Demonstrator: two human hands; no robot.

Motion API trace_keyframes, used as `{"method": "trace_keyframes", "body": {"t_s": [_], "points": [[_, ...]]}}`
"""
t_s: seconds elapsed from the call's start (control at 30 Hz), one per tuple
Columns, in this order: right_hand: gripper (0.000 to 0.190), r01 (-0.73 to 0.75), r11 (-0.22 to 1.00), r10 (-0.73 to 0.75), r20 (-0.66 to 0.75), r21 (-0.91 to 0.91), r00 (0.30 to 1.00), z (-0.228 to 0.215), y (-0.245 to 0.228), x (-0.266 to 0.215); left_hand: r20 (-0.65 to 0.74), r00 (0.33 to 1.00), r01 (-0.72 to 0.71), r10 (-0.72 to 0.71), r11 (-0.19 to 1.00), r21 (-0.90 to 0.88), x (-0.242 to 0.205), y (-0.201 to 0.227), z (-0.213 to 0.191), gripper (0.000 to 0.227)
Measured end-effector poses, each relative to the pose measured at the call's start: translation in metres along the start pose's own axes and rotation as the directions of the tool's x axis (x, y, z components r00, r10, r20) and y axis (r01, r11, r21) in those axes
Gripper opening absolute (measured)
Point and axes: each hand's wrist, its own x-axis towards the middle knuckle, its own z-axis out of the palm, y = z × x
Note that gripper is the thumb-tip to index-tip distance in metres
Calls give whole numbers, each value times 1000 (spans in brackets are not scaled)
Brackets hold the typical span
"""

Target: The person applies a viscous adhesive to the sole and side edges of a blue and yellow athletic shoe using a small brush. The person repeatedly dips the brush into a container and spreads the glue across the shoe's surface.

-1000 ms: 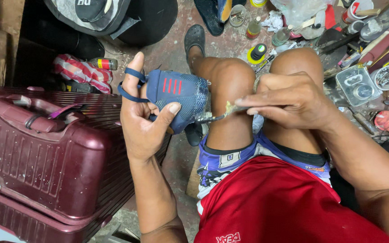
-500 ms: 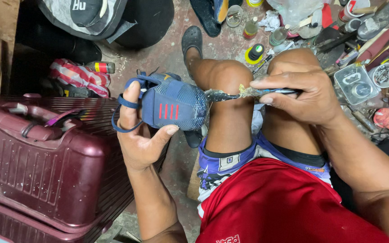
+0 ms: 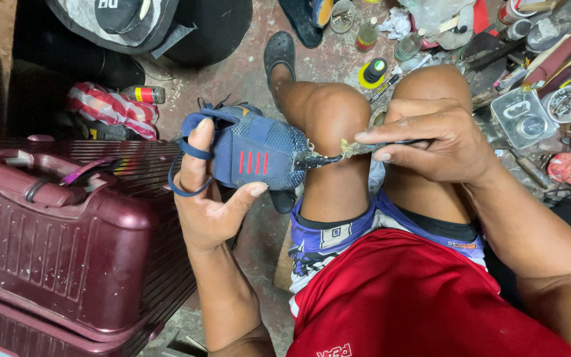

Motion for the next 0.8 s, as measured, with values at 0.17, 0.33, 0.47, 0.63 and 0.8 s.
{"method": "trace_keyframes", "body": {"t_s": [0.17,0.33,0.47,0.63,0.8], "points": [[31,14,999,-14,-4,-37,1000,3,-3,1,-34,999,40,-39,999,22,6,8,5,89],[32,47,998,-48,-16,-47,999,6,-3,2,-57,988,143,-142,990,2,12,19,11,87],[33,52,995,-53,-13,-81,998,7,-3,4,-71,979,182,-193,974,-134,16,23,16,85],[31,77,989,-79,-14,-129,997,9,-6,7,-86,969,199,-231,937,-286,22,23,20,85],[32,91,989,-88,25,-113,996,14,-10,15,-82,961,215,-264,899,-382,28,23,17,83]]}}
